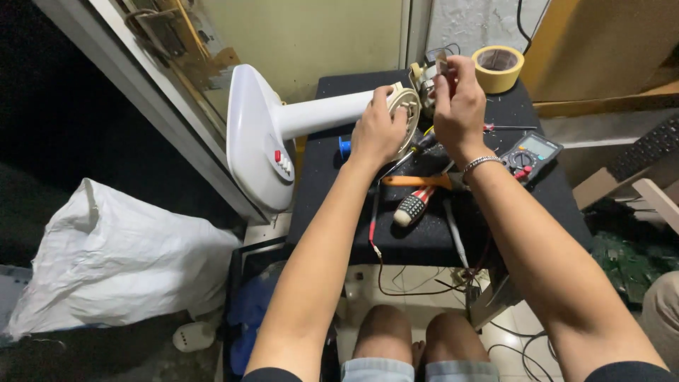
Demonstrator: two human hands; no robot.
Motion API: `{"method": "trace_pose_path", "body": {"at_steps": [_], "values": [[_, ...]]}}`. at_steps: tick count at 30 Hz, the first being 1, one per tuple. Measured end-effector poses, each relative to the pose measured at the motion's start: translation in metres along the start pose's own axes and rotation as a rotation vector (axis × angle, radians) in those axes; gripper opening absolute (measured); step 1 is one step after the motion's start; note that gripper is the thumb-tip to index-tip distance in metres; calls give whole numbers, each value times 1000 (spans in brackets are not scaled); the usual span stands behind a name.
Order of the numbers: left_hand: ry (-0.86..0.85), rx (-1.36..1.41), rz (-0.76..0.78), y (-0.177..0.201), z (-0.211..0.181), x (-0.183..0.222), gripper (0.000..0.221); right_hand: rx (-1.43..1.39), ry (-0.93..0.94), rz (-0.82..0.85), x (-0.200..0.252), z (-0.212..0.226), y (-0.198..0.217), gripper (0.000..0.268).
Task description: Repairing a desk fan by inspecting internal components and testing circuits with a multimeter.
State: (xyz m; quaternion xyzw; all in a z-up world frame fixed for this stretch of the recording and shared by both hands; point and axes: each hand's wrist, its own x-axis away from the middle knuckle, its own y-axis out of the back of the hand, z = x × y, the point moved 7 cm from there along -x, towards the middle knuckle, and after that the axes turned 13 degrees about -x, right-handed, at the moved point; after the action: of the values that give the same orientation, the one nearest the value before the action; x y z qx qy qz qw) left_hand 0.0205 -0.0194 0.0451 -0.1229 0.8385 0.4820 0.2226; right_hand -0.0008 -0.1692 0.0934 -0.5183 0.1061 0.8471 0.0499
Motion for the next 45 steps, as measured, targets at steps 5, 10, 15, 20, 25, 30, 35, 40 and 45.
{"method": "trace_pose_path", "body": {"at_steps": [5, 10, 15, 20, 25, 30, 35, 40, 45], "values": [[70, 155, -300, 12, 13, 30, 38, -170, -267, -25, 38, -34, 8, 20], [160, 188, -462, 7, 31, 56, 34, -138, -266, 29, 46, -43, 5, 24], [117, 150, -518, 1, 31, 60, 32, -111, -241, 53, 49, -47, 2, 26], [103, 144, -511, 5, 31, 59, 37, -87, -176, 45, 45, -39, 4, 25], [86, 137, -500, -1, 35, 57, 37, -81, -169, 39, 50, -38, 7, 21], [128, 148, -485, 2, 34, 62, 36, -102, -196, 11, 55, -43, 10, 18], [133, 141, -530, 6, 34, 62, 31, -95, -228, 17, 55, -48, 8, 18], [138, 145, -521, 3, 35, 62, 32, -127, -268, 31, 58, -51, 7, 17], [142, 144, -514, 4, 35, 54, 37, -156, -277, 40, 54, -54, 5, 18]]}}
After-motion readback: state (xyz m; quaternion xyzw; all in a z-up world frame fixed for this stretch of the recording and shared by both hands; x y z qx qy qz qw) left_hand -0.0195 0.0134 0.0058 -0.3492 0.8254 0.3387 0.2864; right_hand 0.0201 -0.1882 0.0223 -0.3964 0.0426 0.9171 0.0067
